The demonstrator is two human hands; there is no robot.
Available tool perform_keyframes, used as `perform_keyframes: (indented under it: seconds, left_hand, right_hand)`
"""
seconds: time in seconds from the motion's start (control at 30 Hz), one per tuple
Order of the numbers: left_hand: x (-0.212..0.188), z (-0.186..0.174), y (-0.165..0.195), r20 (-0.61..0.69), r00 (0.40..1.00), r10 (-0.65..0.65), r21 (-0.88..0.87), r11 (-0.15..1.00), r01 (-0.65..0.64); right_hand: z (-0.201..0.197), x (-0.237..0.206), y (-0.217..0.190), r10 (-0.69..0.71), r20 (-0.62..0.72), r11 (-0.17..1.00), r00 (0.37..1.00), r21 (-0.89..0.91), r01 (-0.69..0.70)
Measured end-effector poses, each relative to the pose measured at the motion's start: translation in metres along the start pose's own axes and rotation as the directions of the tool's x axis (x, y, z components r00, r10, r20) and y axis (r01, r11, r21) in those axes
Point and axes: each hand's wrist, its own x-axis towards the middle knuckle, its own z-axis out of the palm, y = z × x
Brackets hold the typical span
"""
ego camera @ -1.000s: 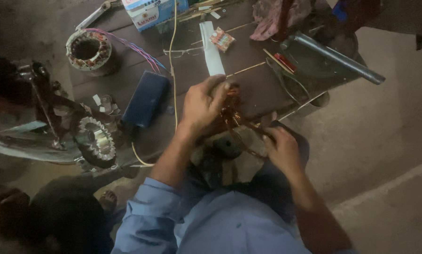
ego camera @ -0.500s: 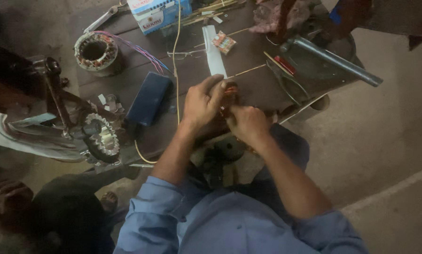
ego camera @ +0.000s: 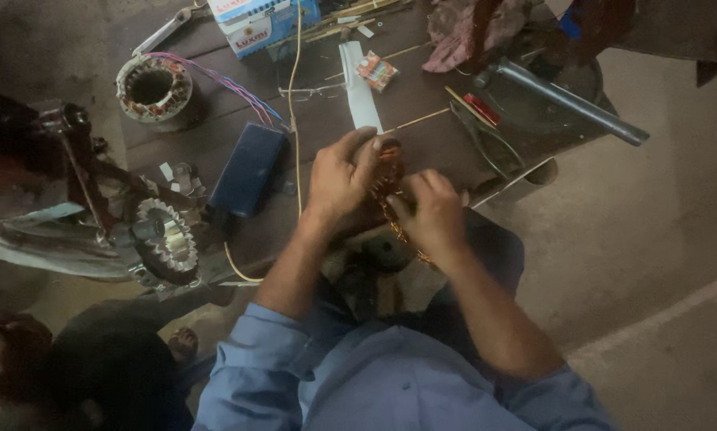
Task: The person winds copper wire around a cylindrical core, using pliers to cut and adjust the wire. The person continues winding the wire in a repetitive manner, occasionally using pliers to trim excess wire.
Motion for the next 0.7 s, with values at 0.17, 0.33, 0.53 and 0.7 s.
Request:
perform_keyframes:
  seconds: [0.17,0.33,0.53,0.7]
  left_hand:
    - [0.0,0.005,-0.002,-0.048,0.999,0.025,0.037,0.999,-0.024]
    - [0.001,0.009,-0.006,-0.066,0.998,0.003,0.069,0.998,0.001]
    - [0.003,0.006,-0.006,-0.076,0.997,0.003,0.022,1.0,-0.001]
    - [0.004,0.008,-0.007,-0.035,0.994,-0.106,-0.031,0.994,0.105]
  right_hand:
    - [0.009,-0.004,-0.009,0.005,-0.074,0.995,0.997,0.104,0.002]
    - [0.02,0.001,-0.008,0.025,-0.111,0.995,0.994,0.103,-0.013]
    - [0.025,0.007,-0.006,0.046,-0.153,0.993,0.987,0.113,-0.029]
    - [0.035,0.016,-0.003,0.064,-0.111,0.989,0.992,0.141,-0.048]
